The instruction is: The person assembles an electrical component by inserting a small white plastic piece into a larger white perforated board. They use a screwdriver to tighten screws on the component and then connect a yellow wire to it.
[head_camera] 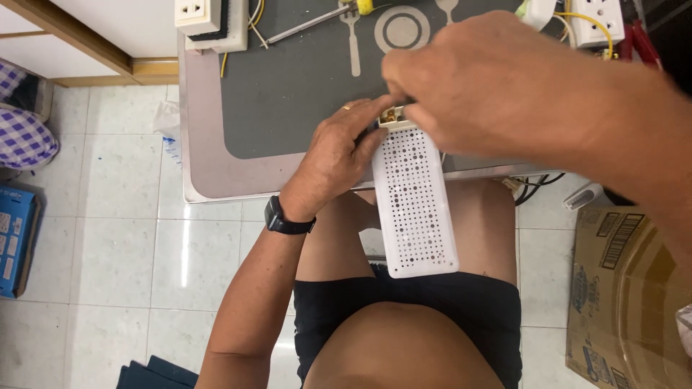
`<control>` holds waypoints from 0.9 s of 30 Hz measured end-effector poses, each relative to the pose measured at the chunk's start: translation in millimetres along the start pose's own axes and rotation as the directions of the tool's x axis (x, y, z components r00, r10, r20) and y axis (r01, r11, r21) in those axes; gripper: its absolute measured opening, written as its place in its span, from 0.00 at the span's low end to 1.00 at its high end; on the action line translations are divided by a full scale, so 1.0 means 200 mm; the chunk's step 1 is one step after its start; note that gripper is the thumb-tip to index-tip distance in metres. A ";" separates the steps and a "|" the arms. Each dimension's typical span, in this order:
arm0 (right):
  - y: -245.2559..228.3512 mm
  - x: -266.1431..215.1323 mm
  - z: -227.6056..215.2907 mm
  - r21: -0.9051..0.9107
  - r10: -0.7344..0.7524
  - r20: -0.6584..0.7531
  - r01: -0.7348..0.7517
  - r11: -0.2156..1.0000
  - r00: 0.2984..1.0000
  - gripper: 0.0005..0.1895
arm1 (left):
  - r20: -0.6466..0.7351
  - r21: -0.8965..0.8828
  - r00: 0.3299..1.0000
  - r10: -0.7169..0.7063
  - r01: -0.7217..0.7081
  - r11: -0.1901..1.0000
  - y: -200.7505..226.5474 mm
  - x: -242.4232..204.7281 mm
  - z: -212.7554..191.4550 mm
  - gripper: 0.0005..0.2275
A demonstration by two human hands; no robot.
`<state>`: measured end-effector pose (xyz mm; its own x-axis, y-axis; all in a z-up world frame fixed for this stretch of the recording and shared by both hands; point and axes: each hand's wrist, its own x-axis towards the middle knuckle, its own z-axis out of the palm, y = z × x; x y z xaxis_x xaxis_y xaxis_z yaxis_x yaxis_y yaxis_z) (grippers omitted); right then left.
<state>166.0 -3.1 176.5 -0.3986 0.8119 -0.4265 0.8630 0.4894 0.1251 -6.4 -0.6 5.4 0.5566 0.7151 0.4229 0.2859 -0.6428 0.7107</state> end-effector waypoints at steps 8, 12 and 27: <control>0.03 0.09 0.10 -0.198 -0.127 -0.327 0.064 0.978 0.937 0.19 | -0.024 -0.005 1.000 0.019 -0.019 1.000 0.02 0.01 -0.01 0.11; 0.01 0.04 0.03 -0.093 -0.019 -0.094 0.010 0.996 0.995 0.10 | -0.023 0.015 1.000 -0.014 0.014 1.000 -0.03 -0.02 0.02 0.15; 0.04 0.06 0.09 -0.195 0.008 -0.193 -0.047 0.980 0.981 0.19 | -0.034 0.024 0.999 -0.010 0.011 1.000 -0.04 -0.03 0.03 0.17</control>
<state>174.4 4.6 156.3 -0.4438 0.8620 -0.2450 0.8034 0.5038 0.3173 -7.3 -1.3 -6.1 0.5272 0.7303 0.4344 0.3104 -0.6414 0.7016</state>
